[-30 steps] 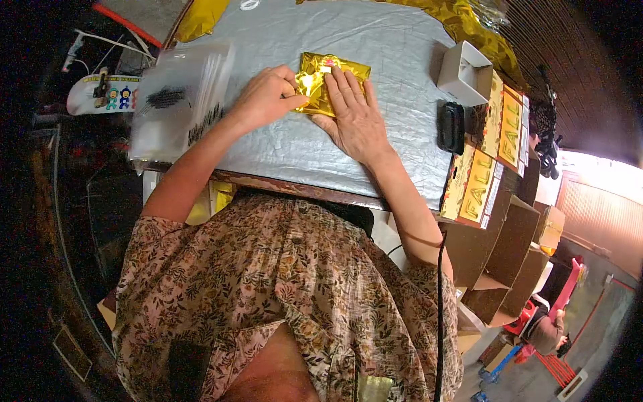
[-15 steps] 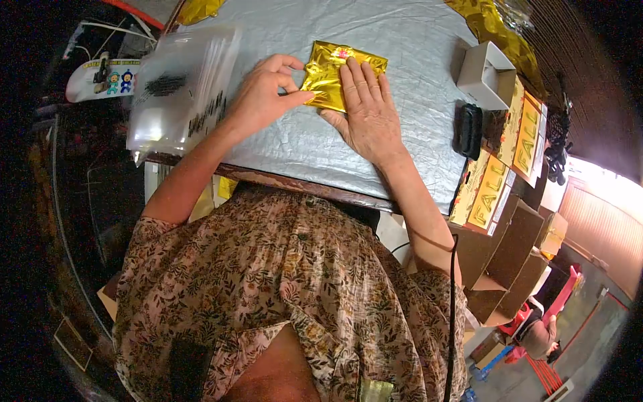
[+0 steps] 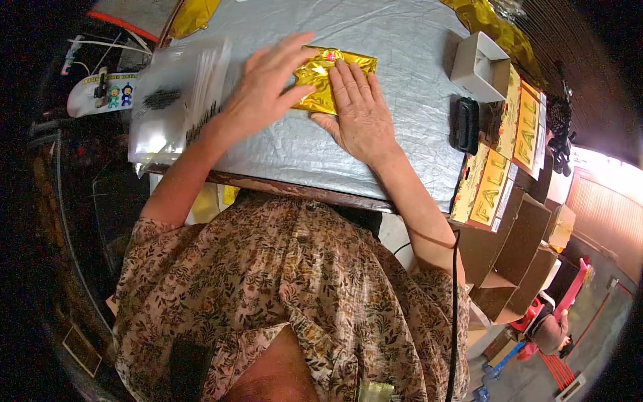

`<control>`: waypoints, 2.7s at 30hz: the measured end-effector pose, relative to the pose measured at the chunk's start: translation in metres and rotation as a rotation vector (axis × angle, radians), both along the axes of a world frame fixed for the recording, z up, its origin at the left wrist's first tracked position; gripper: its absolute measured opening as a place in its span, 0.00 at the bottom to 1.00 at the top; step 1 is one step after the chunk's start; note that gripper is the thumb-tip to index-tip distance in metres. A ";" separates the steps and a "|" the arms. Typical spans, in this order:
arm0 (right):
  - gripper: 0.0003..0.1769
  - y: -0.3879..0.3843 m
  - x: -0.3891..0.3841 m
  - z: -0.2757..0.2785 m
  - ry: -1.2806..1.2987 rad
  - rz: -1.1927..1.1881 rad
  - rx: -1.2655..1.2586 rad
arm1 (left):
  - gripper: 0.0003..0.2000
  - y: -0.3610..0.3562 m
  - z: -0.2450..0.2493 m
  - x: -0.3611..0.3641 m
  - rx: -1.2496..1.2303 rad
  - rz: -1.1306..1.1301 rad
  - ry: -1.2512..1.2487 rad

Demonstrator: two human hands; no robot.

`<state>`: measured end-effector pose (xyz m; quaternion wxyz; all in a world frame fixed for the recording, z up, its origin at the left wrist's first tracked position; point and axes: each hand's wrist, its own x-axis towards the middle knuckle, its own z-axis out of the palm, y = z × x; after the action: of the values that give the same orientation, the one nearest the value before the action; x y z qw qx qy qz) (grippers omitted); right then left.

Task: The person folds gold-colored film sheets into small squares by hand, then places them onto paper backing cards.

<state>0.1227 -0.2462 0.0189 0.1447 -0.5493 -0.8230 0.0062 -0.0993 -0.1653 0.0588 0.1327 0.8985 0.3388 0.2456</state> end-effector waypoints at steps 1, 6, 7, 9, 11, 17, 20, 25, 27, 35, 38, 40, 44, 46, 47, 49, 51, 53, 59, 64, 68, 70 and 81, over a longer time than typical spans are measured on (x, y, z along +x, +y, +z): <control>0.50 0.000 0.000 -0.001 -0.008 -0.002 -0.001 | 0.29 0.003 -0.009 0.004 -0.002 0.001 0.001; 0.51 0.003 0.001 0.001 0.012 0.010 0.007 | 0.34 0.020 -0.048 0.011 0.156 -0.096 0.324; 0.51 0.003 0.001 0.001 0.014 0.010 0.009 | 0.34 0.022 -0.050 0.011 0.148 -0.101 0.327; 0.51 0.000 0.000 -0.001 0.021 0.012 -0.006 | 0.36 0.022 -0.052 0.008 0.177 -0.119 0.366; 0.50 0.002 0.000 -0.002 0.002 0.003 0.013 | 0.36 0.022 -0.054 0.008 0.168 -0.117 0.349; 0.45 0.004 -0.001 0.000 0.038 -0.081 -0.069 | 0.37 0.023 -0.052 0.007 0.173 -0.128 0.353; 0.43 0.012 -0.009 -0.003 0.035 -0.183 -0.014 | 0.36 0.020 -0.045 0.008 0.119 -0.128 0.370; 0.41 0.023 -0.008 -0.016 0.064 -0.235 0.054 | 0.36 0.019 -0.043 0.008 0.038 -0.127 0.358; 0.41 0.021 -0.007 -0.018 0.082 -0.255 0.051 | 0.36 0.019 -0.045 0.009 0.046 -0.122 0.360; 0.39 0.018 0.007 -0.017 -0.005 -0.339 0.077 | 0.35 0.020 -0.046 0.009 0.097 -0.129 0.318; 0.38 0.017 0.011 -0.018 -0.021 -0.337 0.074 | 0.35 0.021 -0.049 0.009 0.101 -0.136 0.300; 0.38 0.014 0.023 -0.019 -0.025 -0.338 0.075 | 0.35 0.019 -0.048 0.009 0.110 -0.137 0.288; 0.39 0.010 0.060 -0.001 0.311 -0.323 0.015 | 0.35 0.022 -0.049 0.008 0.122 -0.121 0.318; 0.40 0.013 0.057 0.020 0.576 -0.333 0.054 | 0.35 0.020 -0.053 0.007 0.119 -0.119 0.325; 0.40 0.016 0.047 0.026 0.578 -0.331 0.055 | 0.35 0.021 -0.053 0.007 0.117 -0.126 0.322; 0.39 0.020 0.020 0.031 0.369 -0.250 0.031 | 0.35 0.021 -0.053 0.007 0.123 -0.135 0.321; 0.38 0.021 -0.006 0.021 0.145 -0.174 0.095 | 0.36 0.022 -0.055 0.008 0.121 -0.105 0.375; 0.37 0.020 -0.016 0.010 0.185 -0.157 0.079 | 0.36 0.020 -0.053 0.011 0.098 -0.088 0.376; 0.38 0.022 -0.010 -0.016 0.044 -0.180 0.088 | 0.34 0.027 -0.056 0.005 0.052 -0.108 0.352; 0.37 0.023 -0.011 -0.016 0.025 -0.190 0.072 | 0.29 0.055 -0.042 -0.001 -0.443 -0.234 -0.040; 0.37 0.023 -0.011 -0.013 0.029 -0.188 0.075 | 0.28 0.054 -0.049 -0.021 -0.475 -0.236 -0.377; 0.37 0.023 -0.012 -0.013 0.040 -0.190 0.071 | 0.26 0.036 -0.054 -0.024 -0.176 -0.030 -0.192; 0.35 0.023 -0.011 -0.014 0.046 -0.174 0.084 | 0.12 -0.040 -0.048 -0.023 -0.028 0.267 -0.210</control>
<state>0.1114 -0.2231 0.0052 0.1862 -0.6118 -0.7682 -0.0282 -0.1225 -0.2050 0.0104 0.1459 0.8131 0.4426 0.3487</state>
